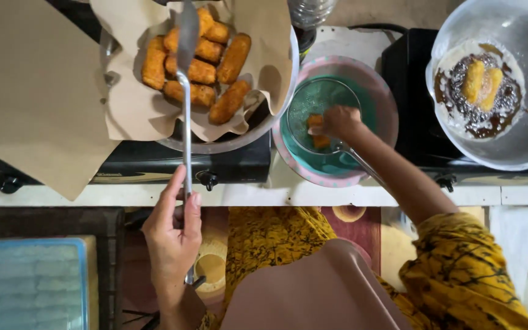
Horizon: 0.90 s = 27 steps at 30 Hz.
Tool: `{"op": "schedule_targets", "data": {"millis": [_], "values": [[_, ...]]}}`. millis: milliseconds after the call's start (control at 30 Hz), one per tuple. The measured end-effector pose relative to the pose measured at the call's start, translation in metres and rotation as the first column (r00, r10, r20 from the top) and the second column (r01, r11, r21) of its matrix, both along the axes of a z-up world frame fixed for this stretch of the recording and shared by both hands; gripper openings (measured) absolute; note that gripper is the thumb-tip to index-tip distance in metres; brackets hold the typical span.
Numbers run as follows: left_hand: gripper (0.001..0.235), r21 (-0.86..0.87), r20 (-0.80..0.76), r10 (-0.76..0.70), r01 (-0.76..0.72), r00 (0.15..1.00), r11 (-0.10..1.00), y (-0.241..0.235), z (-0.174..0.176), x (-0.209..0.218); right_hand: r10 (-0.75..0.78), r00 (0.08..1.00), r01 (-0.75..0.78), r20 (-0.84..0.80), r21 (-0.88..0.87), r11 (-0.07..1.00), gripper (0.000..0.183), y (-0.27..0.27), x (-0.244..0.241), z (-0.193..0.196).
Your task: Frying snacks in a wok and transferring them to a serving container
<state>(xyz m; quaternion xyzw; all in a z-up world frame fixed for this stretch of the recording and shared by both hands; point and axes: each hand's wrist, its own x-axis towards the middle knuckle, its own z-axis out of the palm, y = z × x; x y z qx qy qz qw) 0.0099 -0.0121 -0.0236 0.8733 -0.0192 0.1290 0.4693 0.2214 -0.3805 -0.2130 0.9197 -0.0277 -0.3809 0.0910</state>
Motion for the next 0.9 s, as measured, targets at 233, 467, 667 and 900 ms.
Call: {"op": "schedule_targets", "data": {"millis": [233,467,667,900], "values": [[0.043,-0.073,-0.067,0.007,-0.012,0.998,0.997,0.002,0.008,-0.01,0.034,0.999,-0.034,-0.03,0.005,0.999,0.098,-0.003,-0.014,-0.028],[0.043,-0.083,-0.032,0.028,-0.03,0.999,0.996,0.003,0.007,-0.016,-0.002,1.0,0.002,0.0,0.04,0.999,0.081,-0.012,-0.018,-0.032],[0.043,-0.085,-0.033,0.041,-0.044,0.999,0.995,0.004,0.004,-0.016,-0.113,0.992,0.125,-0.062,0.24,0.963,0.066,-0.028,-0.016,-0.001],[0.044,-0.14,-0.06,0.018,-0.026,0.998,0.99,0.009,0.002,-0.015,-0.431,0.877,0.474,-0.213,0.531,0.702,0.062,-0.033,-0.024,0.088]]}}
